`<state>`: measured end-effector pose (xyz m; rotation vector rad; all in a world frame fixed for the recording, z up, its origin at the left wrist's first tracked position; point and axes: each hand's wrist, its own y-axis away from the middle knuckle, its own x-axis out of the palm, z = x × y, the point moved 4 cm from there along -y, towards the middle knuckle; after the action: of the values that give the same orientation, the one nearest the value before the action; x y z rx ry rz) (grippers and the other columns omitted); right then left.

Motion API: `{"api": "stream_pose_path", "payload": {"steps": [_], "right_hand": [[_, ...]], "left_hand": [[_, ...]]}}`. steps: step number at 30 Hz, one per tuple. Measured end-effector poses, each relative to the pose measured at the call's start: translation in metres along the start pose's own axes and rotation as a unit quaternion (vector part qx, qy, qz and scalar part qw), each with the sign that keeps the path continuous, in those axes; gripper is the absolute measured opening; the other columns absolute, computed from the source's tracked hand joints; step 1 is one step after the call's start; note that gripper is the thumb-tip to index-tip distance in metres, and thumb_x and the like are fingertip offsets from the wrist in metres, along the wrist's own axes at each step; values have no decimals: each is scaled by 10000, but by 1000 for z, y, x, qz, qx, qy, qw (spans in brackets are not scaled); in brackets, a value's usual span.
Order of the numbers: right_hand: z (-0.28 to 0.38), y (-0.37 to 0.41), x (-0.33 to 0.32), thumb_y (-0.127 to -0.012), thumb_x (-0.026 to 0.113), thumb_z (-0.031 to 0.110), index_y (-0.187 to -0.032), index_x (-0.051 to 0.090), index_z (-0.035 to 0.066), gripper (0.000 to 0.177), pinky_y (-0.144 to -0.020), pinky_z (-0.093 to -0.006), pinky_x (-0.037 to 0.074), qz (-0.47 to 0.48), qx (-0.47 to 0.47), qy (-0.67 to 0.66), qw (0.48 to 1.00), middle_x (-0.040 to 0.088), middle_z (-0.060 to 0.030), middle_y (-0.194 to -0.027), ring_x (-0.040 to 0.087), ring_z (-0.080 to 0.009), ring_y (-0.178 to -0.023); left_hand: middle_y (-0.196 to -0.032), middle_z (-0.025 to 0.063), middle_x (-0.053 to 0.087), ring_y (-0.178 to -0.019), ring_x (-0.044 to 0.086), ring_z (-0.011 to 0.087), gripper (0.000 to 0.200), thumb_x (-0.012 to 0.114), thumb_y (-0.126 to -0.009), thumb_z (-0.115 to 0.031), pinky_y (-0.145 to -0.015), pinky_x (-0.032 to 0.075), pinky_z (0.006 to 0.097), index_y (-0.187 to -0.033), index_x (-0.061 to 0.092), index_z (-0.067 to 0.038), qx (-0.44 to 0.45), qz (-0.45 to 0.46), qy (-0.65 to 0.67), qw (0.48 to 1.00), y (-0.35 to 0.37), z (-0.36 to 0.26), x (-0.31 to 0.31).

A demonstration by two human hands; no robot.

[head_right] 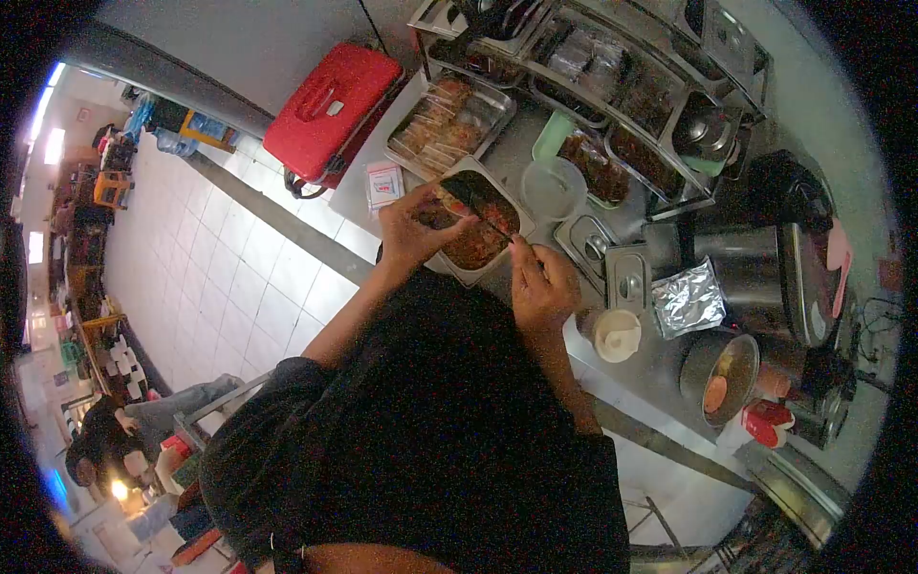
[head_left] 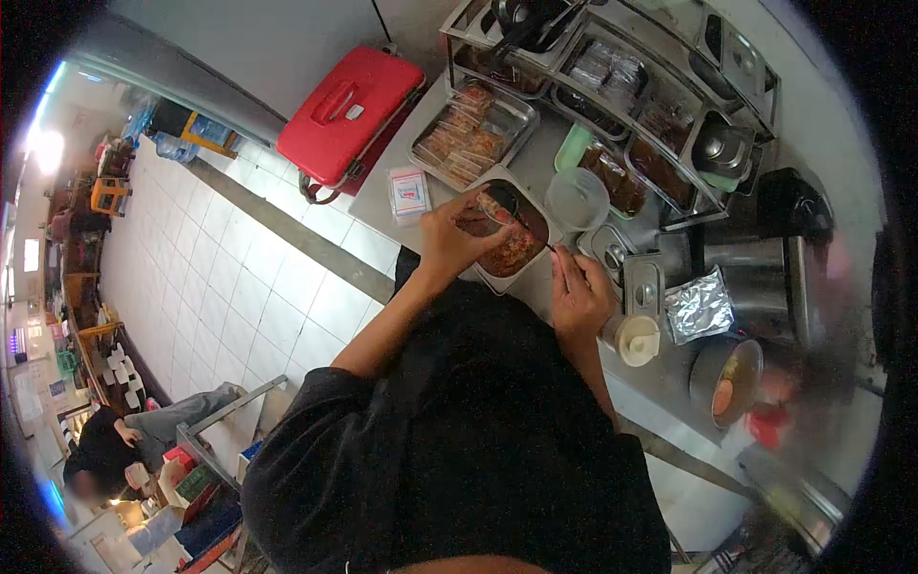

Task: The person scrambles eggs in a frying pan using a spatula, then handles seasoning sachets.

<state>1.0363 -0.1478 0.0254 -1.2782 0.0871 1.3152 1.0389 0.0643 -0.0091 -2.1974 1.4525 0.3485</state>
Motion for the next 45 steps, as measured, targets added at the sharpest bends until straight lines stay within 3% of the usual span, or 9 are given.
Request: {"api": "stream_pose_path", "payload": {"steps": [3, 5, 15, 17, 27, 32, 34, 41, 45], "right_hand": [[-1, 0, -2, -763, 792, 136, -1004, 744, 121, 247, -601, -315, 486, -10, -14, 17, 1000, 640, -15, -819, 619, -192, -690], [-2, -1, -2, -758, 797, 136, -1009, 745, 117, 257, -593, -314, 485, -16, -23, 22, 999, 644, -17, -824, 620, -189, -685], [3, -4, -5, -744, 799, 90, -1038, 742, 100, 300, -572, -310, 471, -17, -56, 22, 998, 655, -31, -839, 607, -182, -668], [2, -4, -4, -737, 803, 85, -1037, 742, 97, 306, -570, -310, 470, -14, -58, 21, 998, 655, -34, -840, 609, -180, -671], [-10, 4, 7, -751, 804, 102, -1021, 749, 114, 276, -585, -328, 486, -28, 24, -22, 999, 647, -45, -827, 620, -202, -682], [-12, 6, 10, -759, 799, 105, -1028, 749, 122, 274, -586, -331, 483, -8, 71, -36, 997, 644, -45, -828, 617, -205, -690], [-4, 2, 4, -789, 755, 38, -1022, 741, 91, 239, -631, -317, 501, -31, -23, 15, 999, 653, -75, -855, 628, -209, -718], [-3, -4, 8, -781, 761, 37, -1013, 747, 98, 240, -640, -321, 503, -3, -26, 39, 999, 649, -79, -844, 627, -213, -717], [-13, 4, 17, -812, 756, 117, -1039, 741, 119, 228, -646, -339, 497, 6, 31, -19, 999, 641, -63, -856, 614, -220, -747]], "left_hand": [[-1027, 156, 698, -807, 720, 190, 671, 904, -627, -246, -679, 573, 287, -1194, 631, -13, 1, -5, 12, 1000, -2, -5, -3], [-925, 124, 711, -815, 685, 152, 577, 904, -641, -266, -731, 575, 283, -1047, 658, 63, 6, -16, 28, 999, -4, -10, -5], [-926, 122, 708, -844, 691, 162, 629, 905, -637, -233, -762, 574, 289, -1123, 639, 64, -22, 4, 73, 997, -3, 5, 2], [-1011, 159, 704, -814, 718, 186, 619, 887, -646, -206, -722, 580, 289, -1176, 637, -8, 7, -11, 39, 999, -3, 1, 1], [-1058, 107, 703, -892, 697, 163, 593, 898, -637, -281, -791, 575, 289, -1085, 663, 29, -5, -4, 52, 999, -7, 11, 5], [-1022, 144, 707, -813, 720, 191, 615, 892, -626, -253, -753, 568, 296, -1136, 655, -6, 46, -22, 48, 998, -7, 16, 6], [-1019, 144, 708, -801, 720, 191, 612, 888, -630, -253, -750, 566, 296, -1139, 653, -8, 47, -29, 35, 998, -6, 14, 4], [-909, 132, 717, -772, 721, 183, 604, 880, -646, -242, -689, 558, 294, -1155, 639, -23, 15, -8, 76, 997, -4, 16, 2], [-851, 129, 715, -768, 720, 178, 596, 884, -642, -246, -673, 558, 294, -1142, 645, -23, 41, -31, 86, 995, -6, 21, 3]]}}
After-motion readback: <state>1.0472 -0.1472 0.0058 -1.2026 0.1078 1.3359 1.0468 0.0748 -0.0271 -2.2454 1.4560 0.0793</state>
